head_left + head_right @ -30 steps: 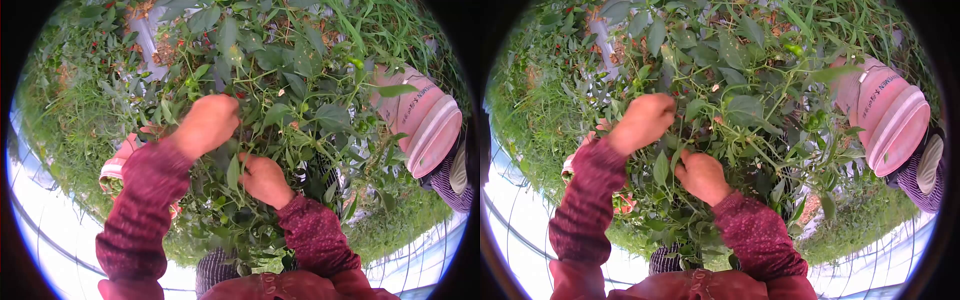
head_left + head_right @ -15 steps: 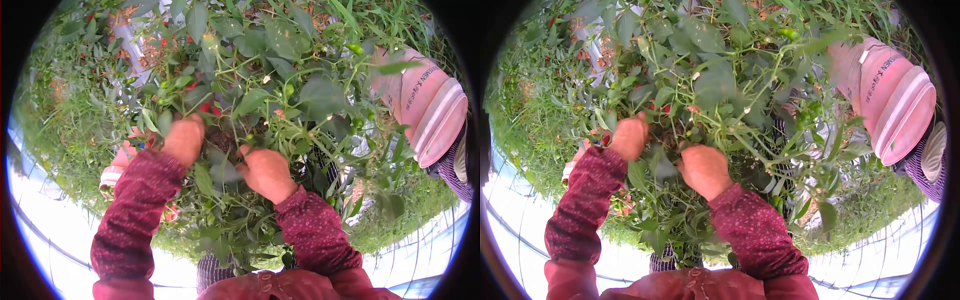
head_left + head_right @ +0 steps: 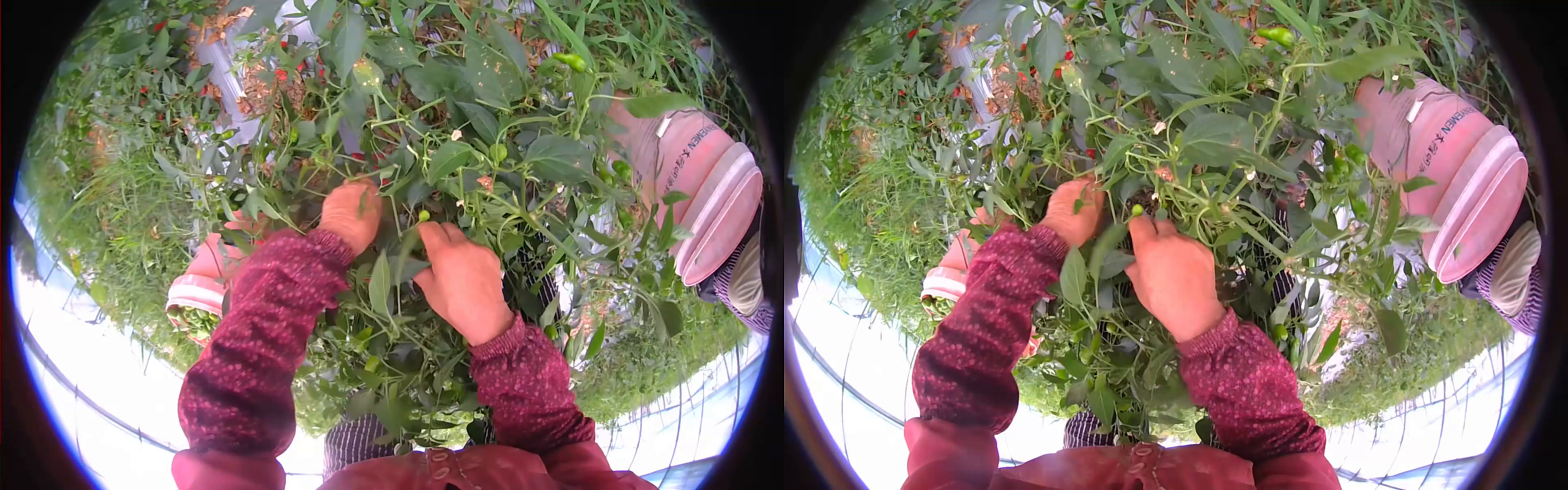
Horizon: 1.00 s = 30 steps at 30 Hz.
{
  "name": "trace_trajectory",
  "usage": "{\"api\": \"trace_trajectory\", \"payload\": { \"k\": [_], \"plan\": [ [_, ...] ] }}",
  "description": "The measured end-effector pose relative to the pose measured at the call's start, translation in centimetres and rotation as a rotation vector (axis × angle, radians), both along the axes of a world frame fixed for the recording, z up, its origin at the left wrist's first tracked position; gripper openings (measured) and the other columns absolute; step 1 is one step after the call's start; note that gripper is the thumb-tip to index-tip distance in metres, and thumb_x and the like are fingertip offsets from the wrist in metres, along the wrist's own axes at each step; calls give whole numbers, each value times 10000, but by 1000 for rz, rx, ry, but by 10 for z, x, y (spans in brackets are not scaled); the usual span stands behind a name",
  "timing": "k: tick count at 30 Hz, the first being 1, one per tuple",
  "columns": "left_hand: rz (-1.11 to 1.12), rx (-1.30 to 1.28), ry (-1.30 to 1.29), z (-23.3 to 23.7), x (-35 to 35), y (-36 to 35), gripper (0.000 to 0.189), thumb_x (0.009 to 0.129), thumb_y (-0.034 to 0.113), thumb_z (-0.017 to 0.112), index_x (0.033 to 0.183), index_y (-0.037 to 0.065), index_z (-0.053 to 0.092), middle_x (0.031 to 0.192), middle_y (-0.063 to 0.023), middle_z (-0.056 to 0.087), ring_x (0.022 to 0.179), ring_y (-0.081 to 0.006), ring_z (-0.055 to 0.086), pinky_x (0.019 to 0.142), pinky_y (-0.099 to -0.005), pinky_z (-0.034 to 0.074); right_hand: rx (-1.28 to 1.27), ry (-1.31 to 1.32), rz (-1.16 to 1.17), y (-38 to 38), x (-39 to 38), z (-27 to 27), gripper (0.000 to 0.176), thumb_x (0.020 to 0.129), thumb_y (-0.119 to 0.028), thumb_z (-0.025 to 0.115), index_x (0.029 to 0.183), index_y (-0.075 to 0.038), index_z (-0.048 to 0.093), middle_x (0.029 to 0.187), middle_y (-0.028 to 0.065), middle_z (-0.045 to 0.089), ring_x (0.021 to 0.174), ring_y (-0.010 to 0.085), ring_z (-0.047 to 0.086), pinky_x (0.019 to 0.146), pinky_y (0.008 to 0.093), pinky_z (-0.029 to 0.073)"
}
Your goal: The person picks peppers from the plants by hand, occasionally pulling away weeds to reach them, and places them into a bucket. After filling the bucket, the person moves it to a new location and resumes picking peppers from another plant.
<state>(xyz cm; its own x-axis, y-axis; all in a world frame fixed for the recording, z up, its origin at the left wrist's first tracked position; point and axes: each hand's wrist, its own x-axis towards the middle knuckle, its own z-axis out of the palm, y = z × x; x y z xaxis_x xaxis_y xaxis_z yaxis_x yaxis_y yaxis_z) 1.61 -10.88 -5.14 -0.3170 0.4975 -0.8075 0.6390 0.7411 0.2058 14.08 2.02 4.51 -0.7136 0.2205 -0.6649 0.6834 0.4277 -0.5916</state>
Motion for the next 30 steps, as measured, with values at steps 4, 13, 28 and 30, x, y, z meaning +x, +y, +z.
{"api": "trace_trajectory", "payload": {
  "k": [4, 13, 28, 30],
  "plan": [
    [435, -201, -143, -30, 4, 1, 297, 750, 197, 592, 895, -62, 597, 895, -237, 615, 863, -334, 617, 731, -391, 500, -106, 356, -288, -4, -16, 10, 129, 781, -107, 591, 897, -76, 543, 842, 78, 589, 709, 292, 605, 644, 384, 497],
    [1142, 22, -370, 32, -26, -55, 207, 885, 98, 494, 1043, 20, 604, 811, -12, 627, 606, -84, 522, 524, -229, 431, -339, -35, -31, -40, 5, -18, 408, 831, -187, 548, 1207, -56, 458, 1027, 192, 600, 904, 364, 592, 784, 435, 475],
    [1163, 260, -812, 95, -43, -115, 248, 819, 44, 625, 1067, 50, 624, 1015, -18, 627, 882, -108, 594, 768, -255, 485, -898, -22, -829, -7, -18, -19, 132, 869, -71, 572, 989, -38, 613, 851, -13, 610, 743, 65, 568, 657, 226, 469],
    [1213, 291, -1126, 94, -39, -116, 258, 800, 40, 646, 1057, 47, 634, 990, -17, 633, 881, -120, 595, 785, -263, 479, -854, 3, -834, 1, -25, -11, 135, 872, -74, 571, 995, -42, 615, 857, -18, 608, 780, 69, 571, 701, 224, 465]
  ]
}}
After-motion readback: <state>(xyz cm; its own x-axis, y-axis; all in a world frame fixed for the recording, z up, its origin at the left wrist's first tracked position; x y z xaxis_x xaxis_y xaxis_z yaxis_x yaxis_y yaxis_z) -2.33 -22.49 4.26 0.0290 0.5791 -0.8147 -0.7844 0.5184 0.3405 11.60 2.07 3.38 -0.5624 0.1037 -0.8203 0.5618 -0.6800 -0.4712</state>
